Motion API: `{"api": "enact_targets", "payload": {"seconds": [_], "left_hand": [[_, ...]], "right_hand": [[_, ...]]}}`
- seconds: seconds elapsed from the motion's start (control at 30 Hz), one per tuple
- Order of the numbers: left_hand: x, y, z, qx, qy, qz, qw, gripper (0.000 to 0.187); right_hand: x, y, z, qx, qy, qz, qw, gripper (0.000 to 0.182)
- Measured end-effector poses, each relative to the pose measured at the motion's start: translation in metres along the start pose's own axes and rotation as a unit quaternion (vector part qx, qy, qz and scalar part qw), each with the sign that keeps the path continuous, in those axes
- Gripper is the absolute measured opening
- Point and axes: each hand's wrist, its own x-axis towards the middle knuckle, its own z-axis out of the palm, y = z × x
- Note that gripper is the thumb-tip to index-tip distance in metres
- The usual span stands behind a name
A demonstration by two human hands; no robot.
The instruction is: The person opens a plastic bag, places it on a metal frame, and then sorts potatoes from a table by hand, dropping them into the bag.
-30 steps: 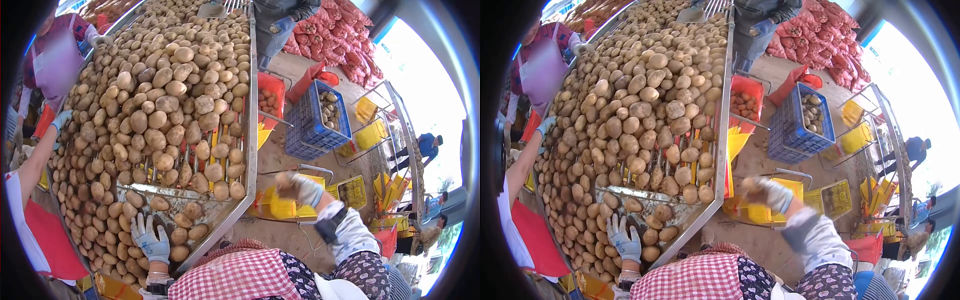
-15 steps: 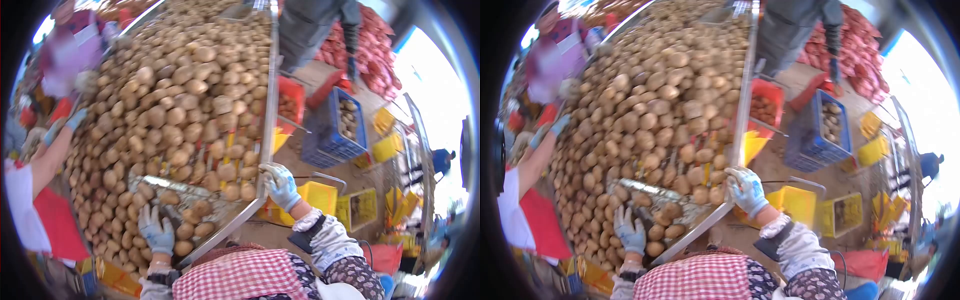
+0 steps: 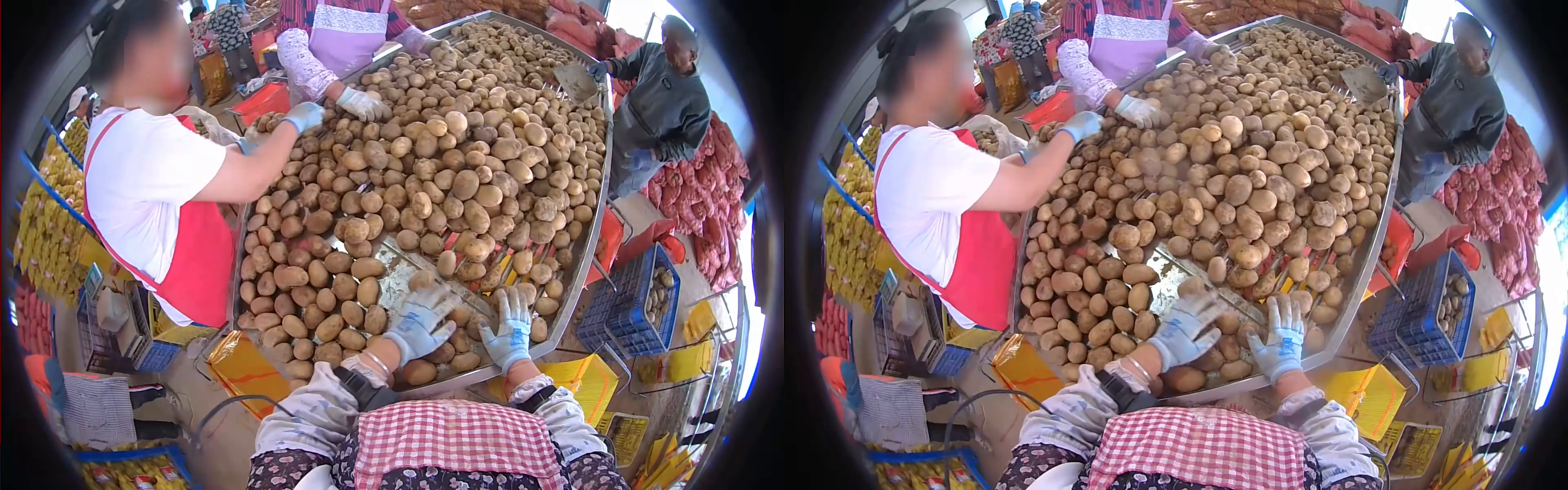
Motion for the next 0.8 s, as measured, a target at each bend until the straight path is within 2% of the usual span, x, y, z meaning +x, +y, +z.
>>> {"api": "enact_targets", "payload": {"seconds": [0.07, 0.1, 0.13, 0.17, 0.23, 0.27, 0.33, 0.4, 0.43, 0.5, 0.53, 0.6, 0.63, 0.67, 0.77, 0.8], "left_hand": [[-0.012, -0.013, -0.067, 0.095, 0.049, -0.143, 0.984, 0.063], [-0.020, -0.063, -0.055, 0.163, 0.172, -0.198, 0.951, 0.064], [-0.023, -0.105, -0.040, 0.228, 0.292, -0.248, 0.895, 0.065], [-0.024, -0.106, -0.045, 0.227, 0.293, -0.245, 0.896, 0.065], [-0.030, -0.100, -0.050, 0.209, 0.123, -0.299, 0.923, 0.066], [-0.031, -0.083, -0.048, 0.220, 0.149, -0.255, 0.930, 0.065], [-0.032, -0.061, -0.034, 0.157, 0.061, -0.180, 0.969, 0.062], [-0.033, -0.058, -0.018, 0.048, 0.037, -0.039, 0.997, 0.058], [-0.026, -0.065, -0.011, -0.098, 0.077, 0.032, 0.992, 0.054], [0.006, -0.071, -0.059, 0.027, 0.200, 0.056, 0.978, 0.054], [0.024, -0.081, -0.076, 0.131, 0.276, 0.003, 0.952, 0.056], [0.060, -0.133, -0.090, 0.231, 0.294, -0.160, 0.914, 0.060], [0.071, -0.167, -0.081, 0.243, 0.236, -0.229, 0.913, 0.067], [0.082, -0.171, -0.093, 0.116, 0.120, -0.301, 0.939, 0.073], [0.078, -0.170, -0.087, 0.090, 0.103, -0.290, 0.947, 0.076], [0.069, -0.168, -0.080, 0.081, 0.134, -0.256, 0.954, 0.077]], "right_hand": [[0.000, 0.001, 0.002, 0.010, 0.012, 0.011, 1.000, 0.077], [-0.002, 0.002, 0.003, 0.014, 0.029, 0.018, 0.999, 0.077], [-0.001, 0.003, 0.004, 0.018, 0.047, 0.024, 0.998, 0.077], [0.000, -0.001, 0.002, 0.007, 0.058, 0.025, 0.998, 0.077], [0.002, 0.001, 0.003, 0.007, 0.063, 0.034, 0.997, 0.077], [0.000, 0.001, 0.004, 0.009, 0.061, 0.044, 0.997, 0.077], [0.001, 0.000, 0.006, 0.007, 0.080, 0.046, 0.996, 0.076], [0.001, 0.000, 0.004, 0.020, 0.076, 0.043, 0.996, 0.074], [0.002, -0.001, 0.004, 0.017, 0.074, 0.045, 0.996, 0.074], [0.002, -0.002, 0.002, 0.032, 0.066, 0.055, 0.996, 0.073], [0.002, -0.002, 0.001, 0.031, 0.062, 0.056, 0.996, 0.073], [0.002, -0.002, 0.002, 0.031, 0.067, 0.050, 0.996, 0.072], [0.002, 0.000, 0.002, 0.024, 0.064, 0.047, 0.997, 0.073], [0.003, -0.001, 0.002, 0.022, 0.061, 0.050, 0.997, 0.073], [0.000, -0.003, 0.001, -0.004, 0.033, 0.054, 0.998, 0.074], [0.004, -0.002, 0.002, 0.016, 0.048, 0.030, 0.998, 0.074]]}}
